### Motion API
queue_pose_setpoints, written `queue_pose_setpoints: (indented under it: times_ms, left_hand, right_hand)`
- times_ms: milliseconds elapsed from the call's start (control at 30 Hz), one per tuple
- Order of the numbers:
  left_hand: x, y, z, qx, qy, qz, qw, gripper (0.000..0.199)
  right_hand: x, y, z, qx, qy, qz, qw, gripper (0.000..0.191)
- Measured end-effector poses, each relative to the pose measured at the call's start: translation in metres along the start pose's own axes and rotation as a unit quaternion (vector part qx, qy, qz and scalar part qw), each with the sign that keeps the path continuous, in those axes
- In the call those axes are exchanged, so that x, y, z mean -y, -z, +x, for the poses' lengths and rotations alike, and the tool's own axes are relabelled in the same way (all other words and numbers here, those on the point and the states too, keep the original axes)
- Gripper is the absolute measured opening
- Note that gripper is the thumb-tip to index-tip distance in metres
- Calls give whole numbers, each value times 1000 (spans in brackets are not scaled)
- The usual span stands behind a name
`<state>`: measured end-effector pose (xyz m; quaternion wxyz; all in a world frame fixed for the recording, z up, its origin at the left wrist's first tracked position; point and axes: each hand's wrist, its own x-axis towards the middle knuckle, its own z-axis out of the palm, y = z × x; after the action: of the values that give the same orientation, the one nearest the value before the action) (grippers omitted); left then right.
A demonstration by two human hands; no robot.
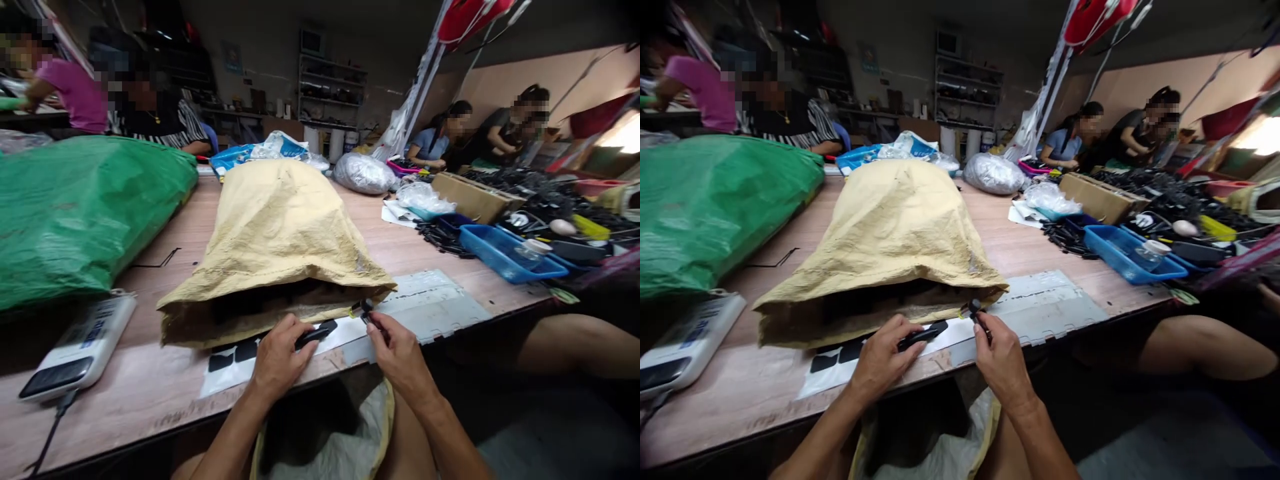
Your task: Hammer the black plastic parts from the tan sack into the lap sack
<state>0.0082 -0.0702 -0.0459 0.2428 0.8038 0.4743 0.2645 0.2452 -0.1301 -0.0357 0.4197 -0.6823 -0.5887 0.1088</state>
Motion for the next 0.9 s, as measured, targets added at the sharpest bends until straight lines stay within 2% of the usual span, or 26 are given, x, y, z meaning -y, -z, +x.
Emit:
queue_pose_setpoints:
  times_ms: [267, 567, 667, 800, 900]
  left_hand:
    - [-1, -1, -1, 5, 19, -17, 1000, 21]
    - [-2, 1, -1, 8, 19, -43, 999, 16]
    - [-3, 1, -1, 10, 24, -45, 999, 17]
    - [-3, 0, -1, 9, 36, -42, 998, 18]
    - [-3, 0, -1, 5, 31, -48, 998, 17]
  right_hand:
    - [14, -3, -12, 55, 16, 2, 998, 34]
    - [43, -12, -8, 16, 122, 22, 992, 31]
    - [44, -16, -11, 21, 139, 9, 990, 31]
    - [39, -23, -15, 64, 137, -34, 988, 32]
    - [41, -25, -15, 62, 147, -28, 987, 32]
